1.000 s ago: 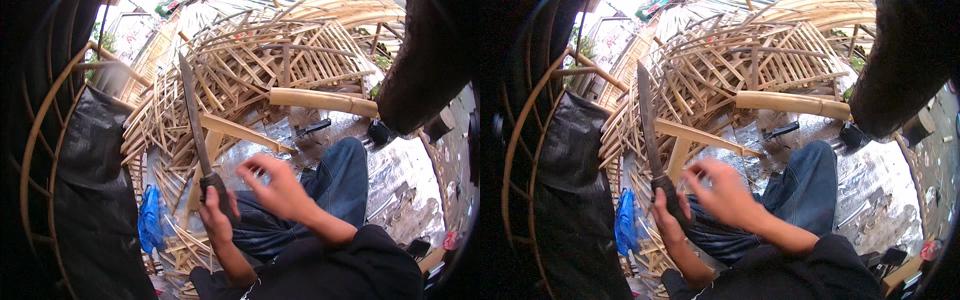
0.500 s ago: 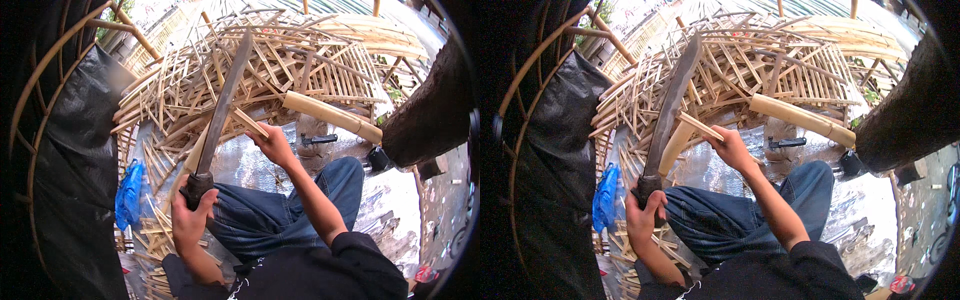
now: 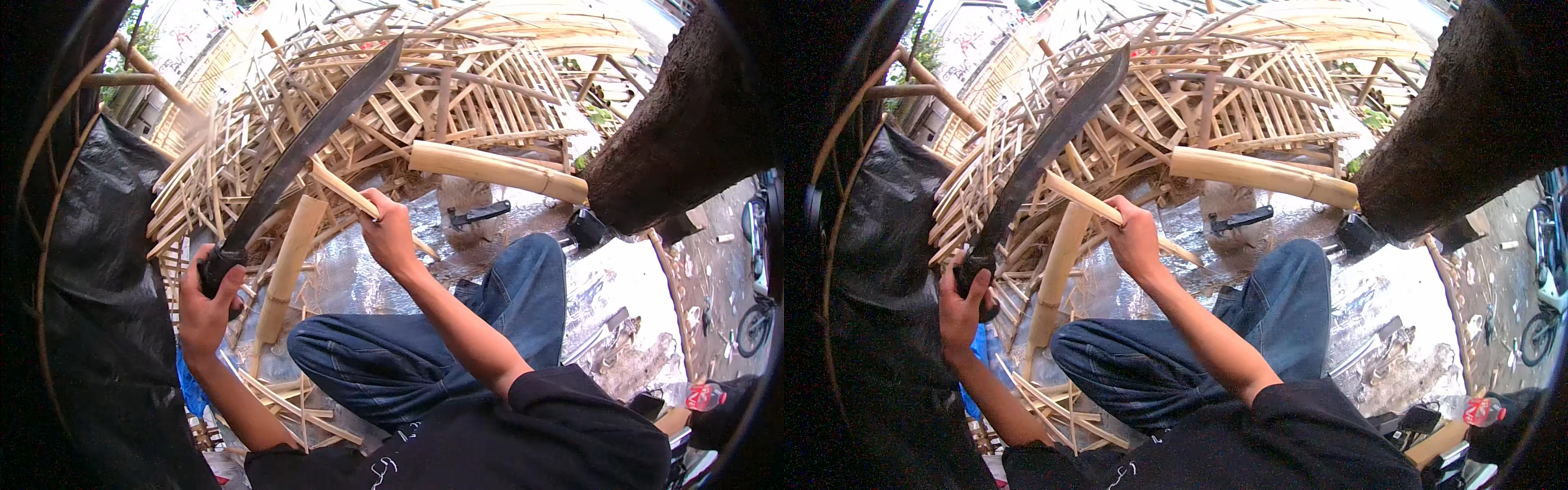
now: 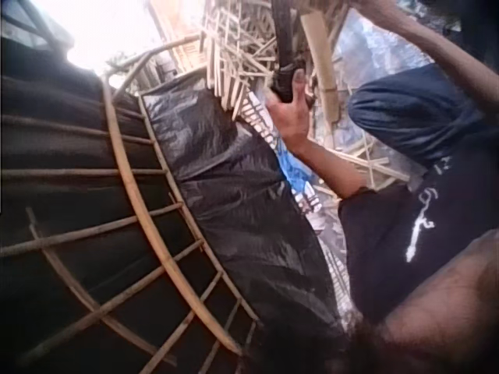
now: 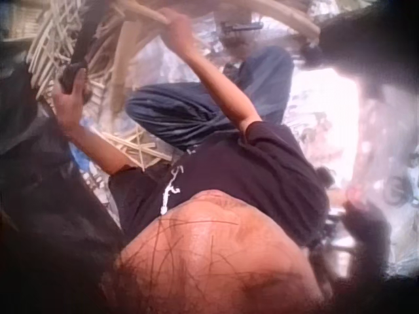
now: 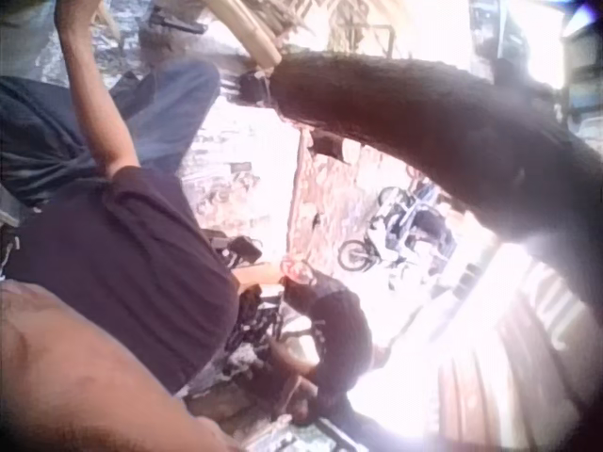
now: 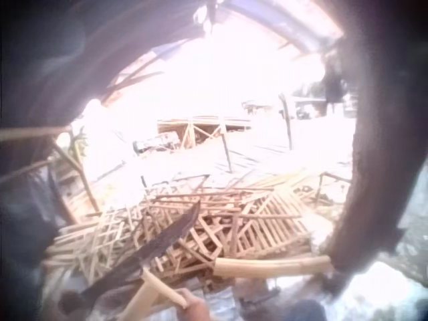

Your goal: The person cuts, splits, and carves bamboo poles and strips using knives, a machete, and a hammer.

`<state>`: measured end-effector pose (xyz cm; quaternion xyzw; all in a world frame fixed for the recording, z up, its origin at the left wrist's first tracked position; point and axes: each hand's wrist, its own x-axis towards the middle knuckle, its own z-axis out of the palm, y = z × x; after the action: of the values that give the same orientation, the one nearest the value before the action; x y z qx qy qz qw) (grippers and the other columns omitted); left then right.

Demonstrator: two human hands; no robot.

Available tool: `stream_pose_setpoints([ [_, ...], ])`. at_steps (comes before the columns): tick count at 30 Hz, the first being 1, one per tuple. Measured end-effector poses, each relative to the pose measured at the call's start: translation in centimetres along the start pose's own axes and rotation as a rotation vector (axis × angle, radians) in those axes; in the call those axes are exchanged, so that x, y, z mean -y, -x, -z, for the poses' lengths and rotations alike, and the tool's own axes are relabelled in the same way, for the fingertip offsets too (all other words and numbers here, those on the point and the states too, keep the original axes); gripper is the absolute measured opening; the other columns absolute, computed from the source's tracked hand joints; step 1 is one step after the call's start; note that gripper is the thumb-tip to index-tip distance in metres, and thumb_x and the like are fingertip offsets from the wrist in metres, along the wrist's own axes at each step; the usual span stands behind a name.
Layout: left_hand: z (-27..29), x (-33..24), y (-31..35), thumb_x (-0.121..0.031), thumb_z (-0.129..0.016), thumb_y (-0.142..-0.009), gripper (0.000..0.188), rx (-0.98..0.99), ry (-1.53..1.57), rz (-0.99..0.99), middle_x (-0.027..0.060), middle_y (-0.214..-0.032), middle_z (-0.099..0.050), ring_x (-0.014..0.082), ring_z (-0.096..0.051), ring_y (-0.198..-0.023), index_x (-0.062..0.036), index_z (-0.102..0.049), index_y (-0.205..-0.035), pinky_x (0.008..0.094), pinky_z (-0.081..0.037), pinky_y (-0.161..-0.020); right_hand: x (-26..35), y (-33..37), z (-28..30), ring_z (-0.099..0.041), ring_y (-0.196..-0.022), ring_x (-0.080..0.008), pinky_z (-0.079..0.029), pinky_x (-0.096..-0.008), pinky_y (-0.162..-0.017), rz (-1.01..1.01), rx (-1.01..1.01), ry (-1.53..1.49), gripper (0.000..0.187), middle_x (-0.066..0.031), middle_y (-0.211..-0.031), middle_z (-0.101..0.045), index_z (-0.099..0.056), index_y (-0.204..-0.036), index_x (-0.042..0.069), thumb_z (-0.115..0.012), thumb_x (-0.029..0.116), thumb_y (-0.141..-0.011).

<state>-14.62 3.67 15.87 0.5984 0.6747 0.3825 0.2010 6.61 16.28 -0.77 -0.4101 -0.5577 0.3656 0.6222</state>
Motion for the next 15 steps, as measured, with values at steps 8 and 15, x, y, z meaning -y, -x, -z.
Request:
stream_pose_setpoints([
  [8, -1.2, -1.5, -1.3, -0.039, -0.068, -0.087, 0.067, -0.047, 0.073, 0.249, 0.003, -0.07, -0.053, 0.0069, -0.048, -0.051, 0.0011, -0.043, -0.134, 0.0219, -0.038, -0.04, -0.4, -0.5, 7.3, -0.055, -0.115, -0.0247, -0.04, -0.0361, -0.101, 0.104, 0.354, 0.003, 0.041, -0.0128, -0.117, -0.061, -0.055, -0.121, 0.004, -0.067, 0.025, -0.088],
  [15, -2.9, -3.9, -1.6, -0.036, -0.068, -0.087, 0.059, -0.04, 0.023, 0.151, 0.0004, -0.066, -0.052, 0.0057, -0.046, -0.049, 0.0015, -0.047, -0.128, 0.022, -0.038, -0.04, -17.3, 1.4, 21.7, -0.048, -0.119, -0.03, -0.039, -0.0475, -0.098, 0.18, 0.393, 1.329, 0.054, -0.0104, -0.12, -0.056, -0.053, -0.126, 0.01, -0.068, 0.021, -0.075],
])
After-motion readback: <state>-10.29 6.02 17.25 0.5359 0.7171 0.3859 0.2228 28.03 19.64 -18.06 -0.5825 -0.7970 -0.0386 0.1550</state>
